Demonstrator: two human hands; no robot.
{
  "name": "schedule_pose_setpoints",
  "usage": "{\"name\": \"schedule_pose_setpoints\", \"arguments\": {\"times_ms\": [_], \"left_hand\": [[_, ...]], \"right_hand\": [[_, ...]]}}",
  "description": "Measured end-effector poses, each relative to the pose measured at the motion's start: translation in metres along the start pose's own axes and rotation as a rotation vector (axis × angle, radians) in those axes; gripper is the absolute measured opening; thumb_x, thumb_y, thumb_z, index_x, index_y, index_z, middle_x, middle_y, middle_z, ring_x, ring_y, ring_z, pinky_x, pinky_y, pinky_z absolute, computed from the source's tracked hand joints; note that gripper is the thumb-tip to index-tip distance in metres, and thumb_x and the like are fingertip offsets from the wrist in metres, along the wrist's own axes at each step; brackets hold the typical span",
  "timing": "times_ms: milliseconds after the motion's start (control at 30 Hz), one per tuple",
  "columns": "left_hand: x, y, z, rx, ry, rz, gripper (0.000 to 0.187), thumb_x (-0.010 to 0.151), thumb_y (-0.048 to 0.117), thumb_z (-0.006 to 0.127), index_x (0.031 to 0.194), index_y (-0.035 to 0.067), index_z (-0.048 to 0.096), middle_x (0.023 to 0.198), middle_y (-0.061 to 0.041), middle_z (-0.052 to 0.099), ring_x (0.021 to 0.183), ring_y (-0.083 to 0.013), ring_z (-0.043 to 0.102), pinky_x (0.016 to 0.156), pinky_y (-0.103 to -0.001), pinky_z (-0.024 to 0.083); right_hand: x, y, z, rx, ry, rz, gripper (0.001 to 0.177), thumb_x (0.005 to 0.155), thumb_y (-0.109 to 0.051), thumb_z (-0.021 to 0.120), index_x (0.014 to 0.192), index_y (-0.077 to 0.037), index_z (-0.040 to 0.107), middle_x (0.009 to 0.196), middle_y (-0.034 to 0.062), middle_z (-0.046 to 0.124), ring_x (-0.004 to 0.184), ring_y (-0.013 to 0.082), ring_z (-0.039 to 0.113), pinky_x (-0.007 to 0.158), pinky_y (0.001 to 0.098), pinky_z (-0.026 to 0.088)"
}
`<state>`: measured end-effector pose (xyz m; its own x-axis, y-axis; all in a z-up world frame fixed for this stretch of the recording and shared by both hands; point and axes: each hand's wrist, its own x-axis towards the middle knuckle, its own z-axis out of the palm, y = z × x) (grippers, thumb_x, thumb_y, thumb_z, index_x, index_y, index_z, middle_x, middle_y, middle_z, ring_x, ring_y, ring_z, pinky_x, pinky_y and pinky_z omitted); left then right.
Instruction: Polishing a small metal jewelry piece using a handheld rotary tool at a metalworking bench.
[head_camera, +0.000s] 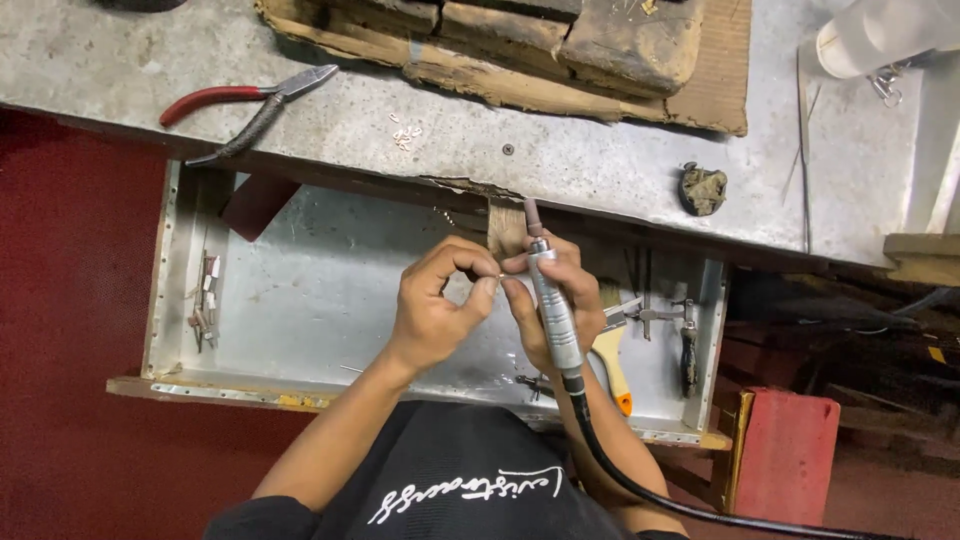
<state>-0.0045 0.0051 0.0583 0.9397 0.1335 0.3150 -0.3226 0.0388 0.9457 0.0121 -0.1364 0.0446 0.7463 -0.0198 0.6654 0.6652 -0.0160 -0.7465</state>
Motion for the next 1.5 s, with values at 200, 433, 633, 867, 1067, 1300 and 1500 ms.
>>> {"name": "schedule_pose_setpoints", "arguments": {"times_ms": [200,433,633,867,1067,1300,1500], "left_hand": [[0.000,0.001,-0.003,0.102,0.008,0.074,0.005,0.087,0.003,0.077,0.091,0.004,0.074,0.084,-0.009,0.075,0.075,-0.0206,0.072,0.068,-0.032,0.060],[0.008,-0.006,-0.011,0.244,-0.035,0.198,0.009,0.084,-0.001,0.077,0.088,0.006,0.078,0.080,-0.008,0.075,0.072,-0.0260,0.072,0.066,-0.035,0.060],[0.009,-0.023,-0.002,0.339,0.123,0.245,0.004,0.091,0.002,0.074,0.091,0.006,0.074,0.084,-0.008,0.073,0.077,-0.0264,0.069,0.070,-0.036,0.057],[0.003,-0.034,0.004,0.309,0.206,0.232,0.002,0.092,0.003,0.073,0.090,0.005,0.073,0.083,-0.006,0.074,0.076,-0.0255,0.071,0.070,-0.035,0.057],[0.000,-0.036,0.009,0.278,0.256,0.253,0.003,0.092,0.004,0.073,0.089,0.005,0.073,0.084,-0.007,0.074,0.077,-0.0257,0.071,0.070,-0.035,0.058],[-0.001,-0.038,0.014,0.277,0.288,0.274,0.004,0.094,0.004,0.072,0.090,0.005,0.072,0.084,-0.007,0.074,0.077,-0.0263,0.071,0.070,-0.035,0.057],[0.001,-0.034,0.011,0.254,0.276,0.253,0.004,0.093,0.005,0.073,0.089,0.006,0.072,0.084,-0.006,0.075,0.078,-0.0246,0.071,0.072,-0.035,0.058]], "right_hand": [[-0.001,0.003,-0.001,-0.021,0.003,-0.016,0.033,0.085,0.009,0.077,0.109,0.002,0.055,0.080,0.0175,0.071,0.093,0.0329,0.062,0.099,0.0545,0.050],[-0.002,0.006,-0.004,-0.098,-0.031,-0.053,0.027,0.083,0.005,0.080,0.103,-0.001,0.063,0.082,0.0164,0.076,0.095,0.0338,0.065,0.105,0.0528,0.048],[-0.017,0.003,0.000,-0.225,-0.011,-0.098,0.042,0.100,-0.037,0.064,0.115,0.001,0.062,0.088,0.0176,0.078,0.116,0.0465,0.066,0.113,0.0612,0.039],[-0.031,0.002,0.000,-0.259,-0.018,-0.047,0.034,0.095,-0.030,0.068,0.102,0.003,0.059,0.079,0.0158,0.079,0.118,0.0489,0.066,0.113,0.0583,0.040],[-0.026,0.001,0.001,-0.255,-0.009,-0.052,0.034,0.094,-0.028,0.069,0.101,0.004,0.060,0.078,0.0168,0.079,0.117,0.0490,0.067,0.112,0.0572,0.042],[-0.028,-0.001,0.001,-0.254,0.011,-0.043,0.033,0.093,-0.025,0.069,0.102,0.006,0.060,0.076,0.0173,0.078,0.114,0.0500,0.068,0.109,0.0582,0.045],[-0.036,0.003,-0.004,-0.181,0.066,-0.044,0.036,0.095,-0.025,0.065,0.105,0.008,0.057,0.076,0.0195,0.077,0.112,0.0489,0.069,0.109,0.0582,0.045]]}}
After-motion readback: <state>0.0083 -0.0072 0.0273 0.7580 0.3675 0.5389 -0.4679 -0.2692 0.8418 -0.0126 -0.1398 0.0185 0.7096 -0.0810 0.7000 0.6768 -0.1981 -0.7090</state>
